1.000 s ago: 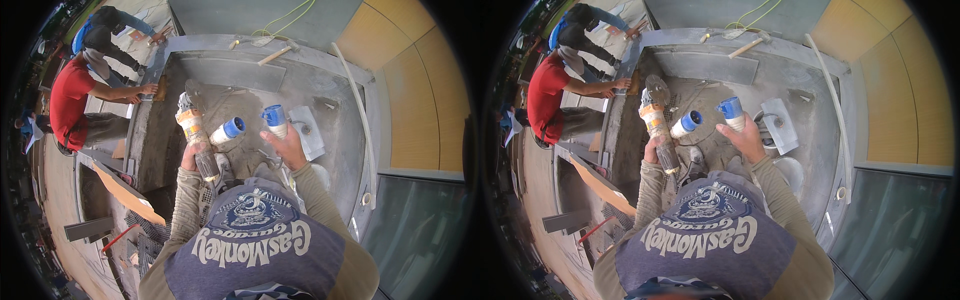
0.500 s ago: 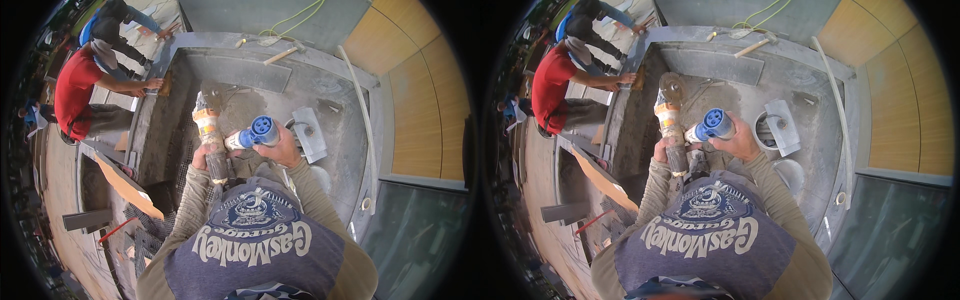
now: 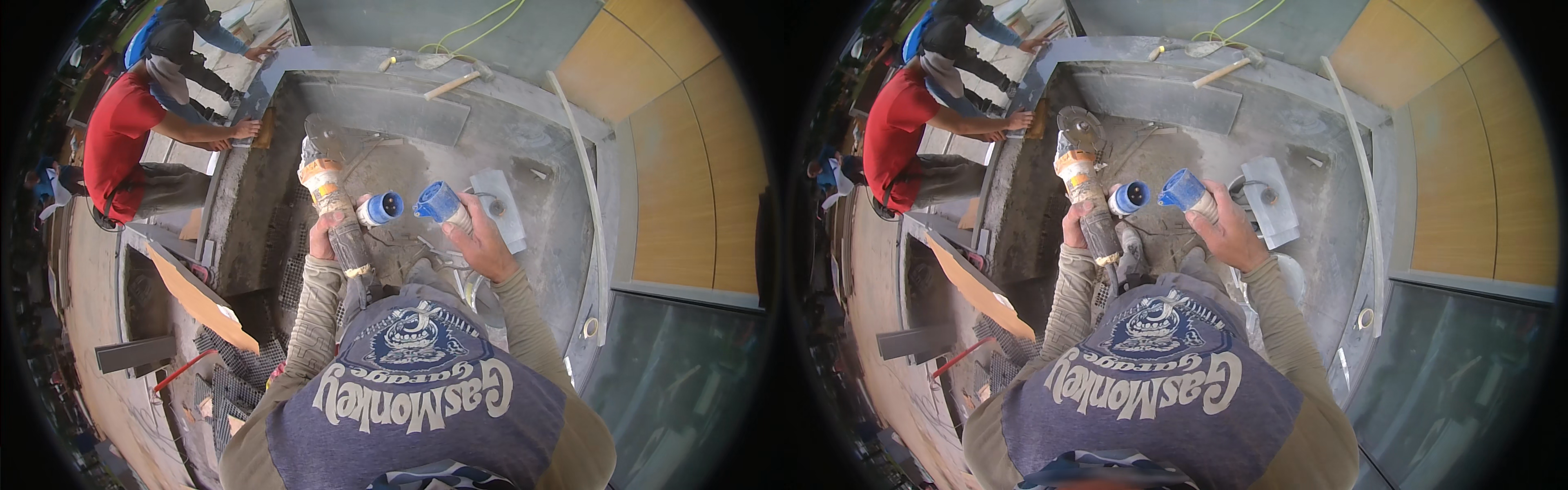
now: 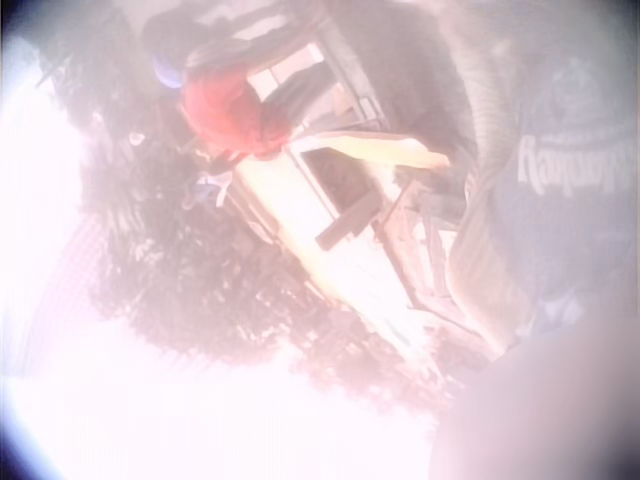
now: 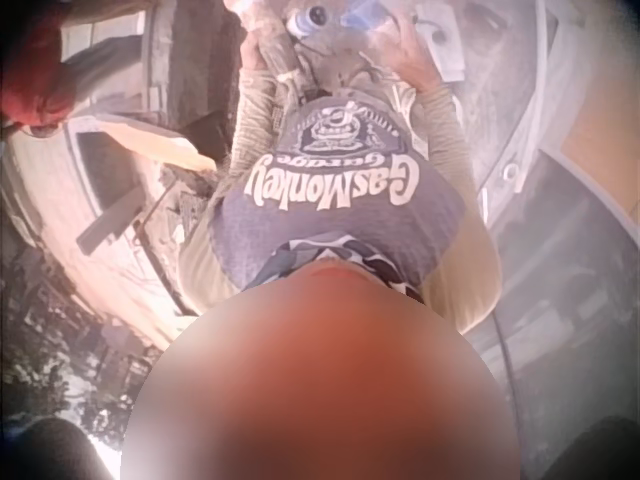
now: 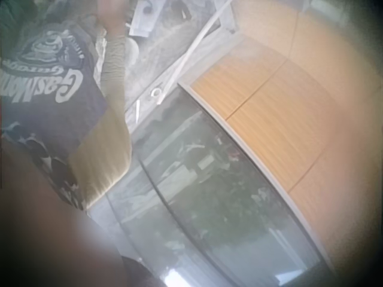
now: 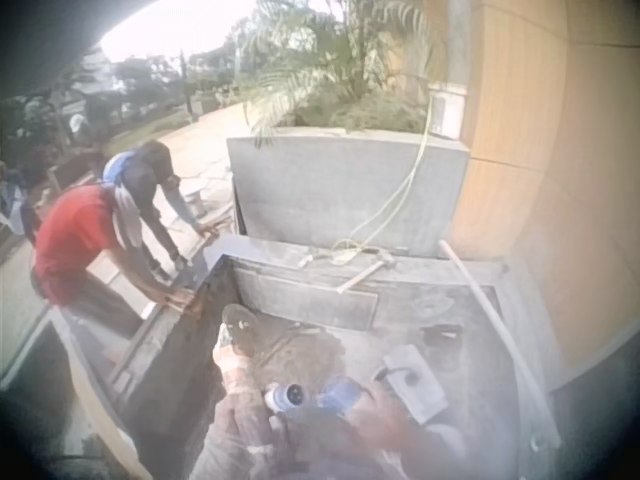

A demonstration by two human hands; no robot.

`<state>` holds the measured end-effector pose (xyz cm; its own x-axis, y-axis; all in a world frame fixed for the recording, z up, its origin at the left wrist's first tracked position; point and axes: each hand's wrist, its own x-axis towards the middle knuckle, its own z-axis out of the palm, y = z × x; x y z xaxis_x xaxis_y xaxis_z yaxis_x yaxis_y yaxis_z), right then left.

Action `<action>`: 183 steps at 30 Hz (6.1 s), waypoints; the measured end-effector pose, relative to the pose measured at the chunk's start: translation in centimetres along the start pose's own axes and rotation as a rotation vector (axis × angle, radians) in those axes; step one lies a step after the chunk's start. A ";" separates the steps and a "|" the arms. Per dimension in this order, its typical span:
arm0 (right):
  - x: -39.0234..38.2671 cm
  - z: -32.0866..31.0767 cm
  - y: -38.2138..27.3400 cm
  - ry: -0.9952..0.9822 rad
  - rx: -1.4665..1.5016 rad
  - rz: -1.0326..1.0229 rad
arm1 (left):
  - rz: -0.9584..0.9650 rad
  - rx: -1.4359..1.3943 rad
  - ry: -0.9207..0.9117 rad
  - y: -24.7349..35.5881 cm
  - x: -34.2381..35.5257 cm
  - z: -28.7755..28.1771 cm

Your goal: The person positions a large stone tile onto a prepared surface with assistance from two coworkers. They use a power grinder to cut and shape the tile, apply adhesive, and measure the tile with a tape measure. The team collaborates to align and secure the tile in place.

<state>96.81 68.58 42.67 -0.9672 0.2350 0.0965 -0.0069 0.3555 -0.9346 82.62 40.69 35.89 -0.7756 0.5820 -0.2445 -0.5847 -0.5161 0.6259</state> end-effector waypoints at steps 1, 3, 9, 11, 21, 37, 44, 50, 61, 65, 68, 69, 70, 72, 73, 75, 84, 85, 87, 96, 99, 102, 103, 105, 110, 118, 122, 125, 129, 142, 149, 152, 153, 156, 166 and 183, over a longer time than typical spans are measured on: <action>-0.4 -0.9 -0.9 -0.042 -0.088 0.041 | -0.001 0.018 -0.007 0.5 0.0 -0.2; -0.9 -1.6 -2.0 -0.099 -0.084 -0.047 | 0.002 0.059 -0.020 1.1 -0.1 -0.4; -0.1 -0.2 -3.7 -0.094 -0.163 -0.123 | 0.013 0.180 -0.066 1.7 -0.4 1.1; 0.1 -0.2 -3.5 -0.142 -0.186 -0.091 | 0.018 0.220 -0.069 1.6 -0.4 1.3; 0.5 0.0 -3.6 -0.262 -0.295 -0.026 | 0.013 0.332 -0.061 2.3 -0.9 1.5; 2.1 1.2 -1.7 -0.491 -0.319 0.143 | -0.015 0.356 -0.028 1.7 -1.3 0.1; 2.5 2.1 0.9 -0.528 -0.193 0.110 | 0.013 0.398 -0.012 1.4 -1.4 0.2; 2.2 3.6 0.4 -0.487 -0.286 0.144 | -0.009 0.396 -0.011 1.5 -1.4 0.0; 3.7 6.2 1.6 -0.524 -0.355 0.228 | -0.187 0.209 0.056 -0.4 0.5 -4.3; 2.4 8.0 2.6 -0.477 -0.480 0.141 | -0.169 0.088 0.149 -2.3 0.5 -5.6; 3.3 8.3 2.9 -0.527 -0.509 0.246 | -0.187 0.123 0.170 -2.9 1.1 -5.9; 3.2 8.5 2.8 -0.532 -0.509 0.275 | -0.211 0.137 0.167 -2.9 1.0 -6.5; 3.1 8.7 2.6 -0.539 -0.511 0.305 | -0.235 0.150 0.164 -3.1 0.9 -7.0; 3.4 8.8 1.5 -0.538 -0.527 0.350 | -0.232 0.109 0.199 -3.7 1.1 -7.9; 3.6 8.9 1.0 -0.537 -0.535 0.371 | -0.229 0.101 0.206 -3.9 1.1 -8.3; 3.2 9.6 0.4 -0.528 -0.578 0.388 | -0.264 0.100 0.205 -4.0 1.2 -8.6; 4.1 10.5 1.9 -0.537 -0.536 0.554 | -0.334 0.083 0.198 -4.2 2.3 -8.6; 3.7 10.7 2.2 -0.498 -0.536 0.553 | -0.337 0.112 0.213 -4.3 2.5 -8.9; 4.4 11.0 2.3 -0.519 -0.583 0.529 | -0.335 0.178 0.236 -4.3 3.5 -9.5; 2.9 10.8 3.1 -0.548 -0.530 0.625 | -0.429 0.106 0.271 -5.5 3.8 -9.7; 3.1 7.4 9.7 -0.577 -0.424 0.544 | -0.362 0.099 0.213 -6.7 6.7 -7.6; 2.4 4.5 12.4 -0.580 -0.152 0.387 | -0.360 0.048 0.152 -6.4 8.2 -6.8; 1.7 4.0 12.6 -0.497 -0.035 0.346 | -0.346 0.097 0.117 -6.2 8.8 -6.7; 1.1 3.1 12.1 -0.432 -0.077 0.306 | -0.329 0.056 0.095 -6.5 9.8 -5.5; 0.5 3.3 7.1 -0.271 -0.376 0.240 | -0.288 -0.050 0.080 -5.7 11.3 -0.5; 1.9 6.4 3.1 -0.272 -0.590 0.373 | -0.254 0.049 0.042 -5.6 14.1 -3.0; 3.3 6.5 3.2 -0.184 -0.503 0.451 | -0.232 0.097 0.125 -4.7 14.4 -1.0; 3.8 6.4 6.7 -0.147 -0.356 0.472 | -0.274 0.160 0.148 -5.2 15.1 -2.3; 4.0 4.5 10.6 -0.334 -0.156 0.527 | -0.338 0.173 0.185 -7.0 13.2 -2.6; 1.4 -5.1 34.9 -0.178 -0.348 0.656 | -0.285 -0.184 0.167 -9.8 13.7 -4.9; 5.5 -1.2 45.5 -0.044 -0.355 0.751 | -0.230 -0.058 0.362 -6.2 11.8 -9.5; 8.9 -22.8 49.7 0.409 -0.570 0.670 | -0.234 -0.207 0.056 -9.5 22.7 -3.5; 9.2 -16.3 48.5 0.367 -0.632 0.703 | -0.241 -0.135 0.147 -7.7 21.5 -5.4; 13.0 -0.1 37.6 0.172 -0.443 0.710 | -0.195 -0.035 0.333 -1.6 16.9 -10.7; 24.5 23.5 4.3 -0.087 -0.158 0.403 | -0.203 0.230 0.333 4.5 28.2 -11.6; 43.5 29.2 10.7 0.007 -0.436 0.665 | -0.226 0.583 0.238 9.9 41.9 -17.3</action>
<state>47.27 56.19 26.90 -0.7317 0.5274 -0.4318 0.6732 0.4602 -0.5788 40.24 49.06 19.00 -0.7197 0.4471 -0.5311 -0.5660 0.0652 0.8218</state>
